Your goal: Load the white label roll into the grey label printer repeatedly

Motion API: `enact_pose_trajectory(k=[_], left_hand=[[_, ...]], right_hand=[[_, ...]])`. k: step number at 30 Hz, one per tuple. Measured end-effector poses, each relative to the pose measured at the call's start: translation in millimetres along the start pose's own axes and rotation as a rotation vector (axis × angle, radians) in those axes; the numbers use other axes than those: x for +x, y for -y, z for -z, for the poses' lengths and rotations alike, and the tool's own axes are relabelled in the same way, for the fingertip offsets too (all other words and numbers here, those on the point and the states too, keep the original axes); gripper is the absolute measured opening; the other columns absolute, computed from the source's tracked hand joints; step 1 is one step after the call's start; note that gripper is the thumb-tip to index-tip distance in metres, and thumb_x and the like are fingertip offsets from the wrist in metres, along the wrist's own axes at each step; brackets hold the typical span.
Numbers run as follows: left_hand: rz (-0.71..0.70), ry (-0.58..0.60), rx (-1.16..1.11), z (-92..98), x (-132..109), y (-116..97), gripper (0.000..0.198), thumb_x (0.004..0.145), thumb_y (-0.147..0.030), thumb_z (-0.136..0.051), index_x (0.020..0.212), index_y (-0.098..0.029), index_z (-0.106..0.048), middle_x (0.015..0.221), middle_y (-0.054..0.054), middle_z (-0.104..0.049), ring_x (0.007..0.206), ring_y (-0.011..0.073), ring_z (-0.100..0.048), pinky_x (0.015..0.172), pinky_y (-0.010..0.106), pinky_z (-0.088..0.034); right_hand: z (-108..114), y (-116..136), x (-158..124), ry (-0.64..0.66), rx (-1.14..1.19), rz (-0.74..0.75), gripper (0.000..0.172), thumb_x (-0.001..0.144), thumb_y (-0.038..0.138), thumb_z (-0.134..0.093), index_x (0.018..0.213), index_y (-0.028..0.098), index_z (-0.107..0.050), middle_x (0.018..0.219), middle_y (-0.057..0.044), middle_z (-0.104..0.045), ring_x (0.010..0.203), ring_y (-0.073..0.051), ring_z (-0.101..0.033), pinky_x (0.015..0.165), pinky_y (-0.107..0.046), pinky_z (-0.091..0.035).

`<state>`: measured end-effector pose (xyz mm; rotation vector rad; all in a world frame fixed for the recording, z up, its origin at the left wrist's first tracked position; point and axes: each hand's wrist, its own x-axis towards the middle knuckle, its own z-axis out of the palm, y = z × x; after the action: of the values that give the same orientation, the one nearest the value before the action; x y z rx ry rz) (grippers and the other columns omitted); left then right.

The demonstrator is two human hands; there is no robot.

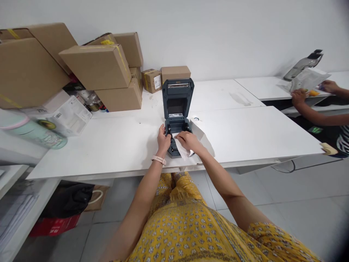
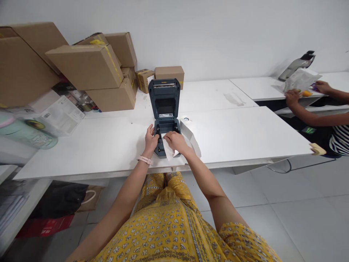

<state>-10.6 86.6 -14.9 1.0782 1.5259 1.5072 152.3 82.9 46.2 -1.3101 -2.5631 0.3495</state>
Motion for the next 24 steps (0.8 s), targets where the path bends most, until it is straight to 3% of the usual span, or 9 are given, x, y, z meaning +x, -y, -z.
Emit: enact_pose_trajectory(k=[6,13,24], left_hand=[[-0.002,-0.002,-0.017,-0.1,0.3,2.0,0.081,0.075,-0.004,-0.059,0.154,-0.019,-0.044,0.156,0.014,-0.057,0.145,0.0243,-0.055,0.125,0.04,-0.039],[-0.009,0.01,-0.027,-0.9,2.0,1.8,0.076,0.077,-0.003,-0.061,0.15,-0.016,-0.047,0.158,0.015,-0.055,0.15,0.0244,-0.05,0.128,0.039,-0.035],[-0.007,0.012,-0.037,-2.6,0.7,-3.7,0.075,0.076,-0.002,-0.058,0.149,-0.014,-0.048,0.156,0.015,-0.056,0.148,0.024,-0.052,0.126,0.036,-0.038]], right_hand=[[-5.5,7.8,-12.5,-0.057,0.009,-0.01,0.034,0.109,0.026,-0.045,0.113,0.015,-0.077,0.113,-0.012,-0.079,0.109,-0.026,-0.071,0.093,-0.034,-0.049],[-29.8,13.9,-34.8,-0.287,-0.019,0.08,0.035,0.109,0.028,-0.046,0.13,0.019,-0.072,0.136,-0.013,-0.074,0.127,-0.026,-0.068,0.119,-0.047,-0.042],[-52.6,34.5,-56.9,-0.403,-0.115,0.068,0.042,0.108,0.031,-0.046,0.139,0.011,-0.066,0.151,-0.02,-0.061,0.143,-0.034,-0.057,0.117,-0.051,-0.047]])
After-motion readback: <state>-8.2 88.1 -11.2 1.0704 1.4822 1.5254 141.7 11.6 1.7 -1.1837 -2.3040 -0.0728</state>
